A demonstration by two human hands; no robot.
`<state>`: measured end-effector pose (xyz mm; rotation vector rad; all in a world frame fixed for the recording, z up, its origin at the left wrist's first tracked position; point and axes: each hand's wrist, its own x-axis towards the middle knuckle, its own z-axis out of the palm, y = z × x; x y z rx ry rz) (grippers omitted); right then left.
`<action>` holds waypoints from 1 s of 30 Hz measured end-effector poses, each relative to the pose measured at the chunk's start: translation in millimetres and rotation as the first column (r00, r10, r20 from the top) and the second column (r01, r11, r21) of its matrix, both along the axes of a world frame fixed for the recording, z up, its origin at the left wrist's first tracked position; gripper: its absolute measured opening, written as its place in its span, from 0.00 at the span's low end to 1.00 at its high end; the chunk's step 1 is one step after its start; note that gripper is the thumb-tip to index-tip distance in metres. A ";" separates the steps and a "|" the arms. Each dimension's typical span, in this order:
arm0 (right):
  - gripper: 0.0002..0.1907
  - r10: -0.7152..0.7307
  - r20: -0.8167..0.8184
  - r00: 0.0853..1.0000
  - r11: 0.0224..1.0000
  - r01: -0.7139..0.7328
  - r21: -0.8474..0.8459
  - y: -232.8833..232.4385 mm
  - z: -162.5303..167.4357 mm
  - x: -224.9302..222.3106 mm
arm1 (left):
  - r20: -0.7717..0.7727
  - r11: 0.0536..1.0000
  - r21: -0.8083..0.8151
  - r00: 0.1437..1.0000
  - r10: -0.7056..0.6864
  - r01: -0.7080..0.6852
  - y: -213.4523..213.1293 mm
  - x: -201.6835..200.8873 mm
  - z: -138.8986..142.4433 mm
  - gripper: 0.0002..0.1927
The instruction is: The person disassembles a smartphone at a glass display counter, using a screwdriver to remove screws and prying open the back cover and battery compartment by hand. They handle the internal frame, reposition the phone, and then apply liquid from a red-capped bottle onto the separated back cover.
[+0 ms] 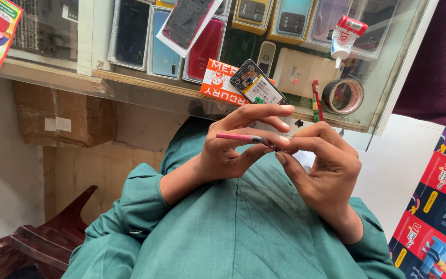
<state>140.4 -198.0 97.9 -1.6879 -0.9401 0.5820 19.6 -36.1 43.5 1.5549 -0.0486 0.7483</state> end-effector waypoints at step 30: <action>0.13 0.050 0.035 0.998 0.999 -0.050 -0.013 1.7 -6.1 9.3 | -0.093 0.997 -0.042 0.993 -0.071 0.068 4.6 3.2 2.7 0.10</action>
